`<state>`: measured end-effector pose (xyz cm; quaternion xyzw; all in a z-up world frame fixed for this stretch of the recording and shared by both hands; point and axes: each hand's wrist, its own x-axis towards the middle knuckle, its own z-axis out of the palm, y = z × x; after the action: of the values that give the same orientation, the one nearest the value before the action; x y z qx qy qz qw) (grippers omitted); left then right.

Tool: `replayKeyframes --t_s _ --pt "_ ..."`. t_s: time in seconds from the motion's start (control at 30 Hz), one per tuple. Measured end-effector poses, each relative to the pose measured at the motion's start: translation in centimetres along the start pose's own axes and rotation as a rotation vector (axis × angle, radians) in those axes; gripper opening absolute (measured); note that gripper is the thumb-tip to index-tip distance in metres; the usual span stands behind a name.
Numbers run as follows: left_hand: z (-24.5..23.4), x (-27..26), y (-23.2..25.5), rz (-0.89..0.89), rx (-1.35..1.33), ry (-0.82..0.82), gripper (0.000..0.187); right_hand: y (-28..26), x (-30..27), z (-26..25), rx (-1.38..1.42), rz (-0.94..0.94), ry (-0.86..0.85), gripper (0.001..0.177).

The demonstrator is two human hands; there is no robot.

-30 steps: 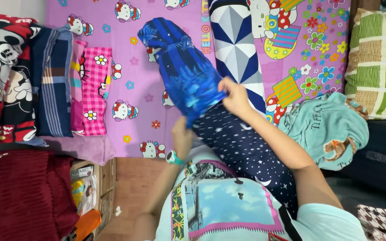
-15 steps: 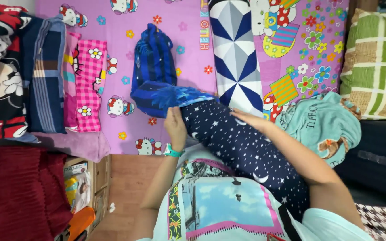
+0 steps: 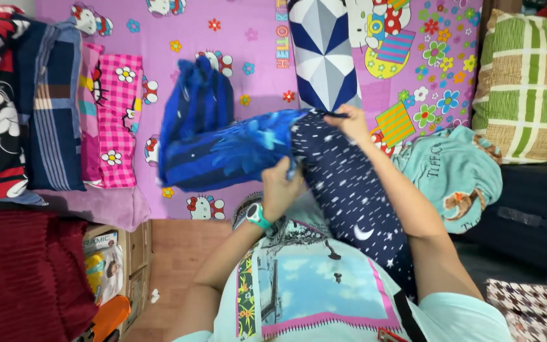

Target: The person inserts a dark blue pillow with a star and moon pattern into a blue patterned pillowcase on a bed. They repeatedly push the pillow into the case, adjust the opening, and smooth the fabric to fit the pillow inside.

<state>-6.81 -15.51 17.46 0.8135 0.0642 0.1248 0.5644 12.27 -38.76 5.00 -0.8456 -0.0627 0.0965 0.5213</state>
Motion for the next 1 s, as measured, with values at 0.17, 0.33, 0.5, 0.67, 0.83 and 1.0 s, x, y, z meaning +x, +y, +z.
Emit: replayKeyframes --t_s 0.17,0.33,0.5,0.67,0.83,1.0 --pt "-1.6 1.8 -4.2 -0.034 0.004 0.071 0.017 -8.2 -1.2 2.8 -0.491 -0.369 -0.012 0.015" --pt "-3.4 0.1 -9.6 -0.026 -0.142 -0.106 0.048 -16.5 -0.1 3.8 -0.586 -0.475 -0.058 0.018" --pt "-12.0 1.6 -12.1 -0.284 0.064 -0.661 0.046 -19.3 -2.1 5.7 -0.642 -0.594 -0.187 0.022" --pt "-10.9 8.2 -9.1 0.313 0.493 0.022 0.041 -20.9 -3.8 8.0 -0.774 -0.669 -0.323 0.025" --pt "-9.5 11.2 -4.8 0.197 0.264 -0.079 0.019 -21.7 -4.2 8.2 -0.606 -0.571 -0.274 0.024" --pt "-7.5 7.8 -1.6 0.197 0.027 -0.12 0.015 -18.5 -2.6 9.0 -0.408 -0.338 -0.176 0.046"
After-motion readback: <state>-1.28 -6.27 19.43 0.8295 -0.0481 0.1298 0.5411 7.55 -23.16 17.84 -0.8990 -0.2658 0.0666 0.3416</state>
